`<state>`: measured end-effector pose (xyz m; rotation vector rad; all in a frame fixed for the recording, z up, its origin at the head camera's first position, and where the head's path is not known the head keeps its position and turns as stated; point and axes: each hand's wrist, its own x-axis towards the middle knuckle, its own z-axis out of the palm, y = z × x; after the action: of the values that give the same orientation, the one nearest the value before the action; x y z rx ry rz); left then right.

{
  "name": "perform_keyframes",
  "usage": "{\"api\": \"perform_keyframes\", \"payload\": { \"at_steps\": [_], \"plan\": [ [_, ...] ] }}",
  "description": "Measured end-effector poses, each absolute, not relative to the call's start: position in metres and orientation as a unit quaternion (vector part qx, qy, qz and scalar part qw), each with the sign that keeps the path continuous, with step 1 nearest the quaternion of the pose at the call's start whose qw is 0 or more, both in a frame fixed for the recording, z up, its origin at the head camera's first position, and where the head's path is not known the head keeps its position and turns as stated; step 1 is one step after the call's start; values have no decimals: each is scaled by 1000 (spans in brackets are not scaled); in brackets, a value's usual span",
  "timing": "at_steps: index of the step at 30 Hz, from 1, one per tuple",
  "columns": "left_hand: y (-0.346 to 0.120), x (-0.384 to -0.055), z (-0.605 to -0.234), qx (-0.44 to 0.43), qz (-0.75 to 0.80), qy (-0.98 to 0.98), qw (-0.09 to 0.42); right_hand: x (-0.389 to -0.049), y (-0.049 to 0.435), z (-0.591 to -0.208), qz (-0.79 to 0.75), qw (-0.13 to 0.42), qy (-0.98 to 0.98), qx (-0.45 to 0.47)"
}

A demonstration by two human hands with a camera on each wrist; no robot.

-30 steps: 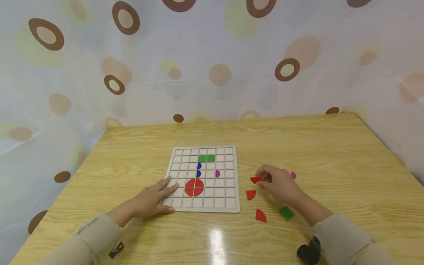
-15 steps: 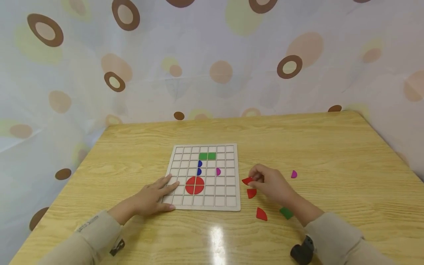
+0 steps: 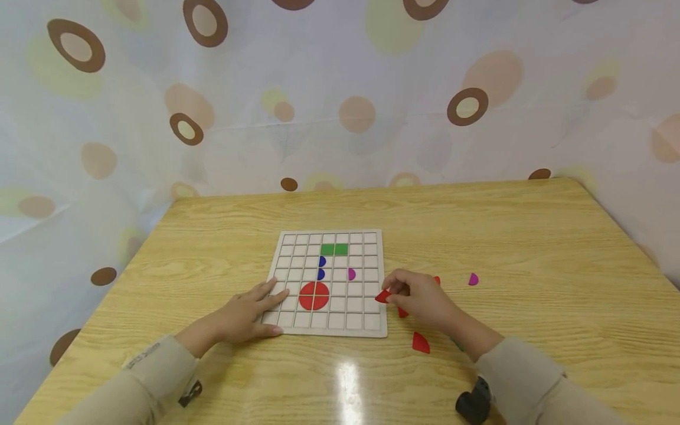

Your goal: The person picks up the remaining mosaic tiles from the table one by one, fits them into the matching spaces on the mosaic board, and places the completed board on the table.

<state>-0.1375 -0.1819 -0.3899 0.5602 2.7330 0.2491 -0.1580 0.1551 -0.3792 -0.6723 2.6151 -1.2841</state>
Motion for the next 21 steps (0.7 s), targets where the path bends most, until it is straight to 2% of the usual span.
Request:
{"api": "perform_keyframes", "payload": {
  "at_steps": [21],
  "plan": [
    [-181, -137, -388, 198, 87, 961, 173, -164, 127, -379, -439, 121, 862, -221]
  ]
}}
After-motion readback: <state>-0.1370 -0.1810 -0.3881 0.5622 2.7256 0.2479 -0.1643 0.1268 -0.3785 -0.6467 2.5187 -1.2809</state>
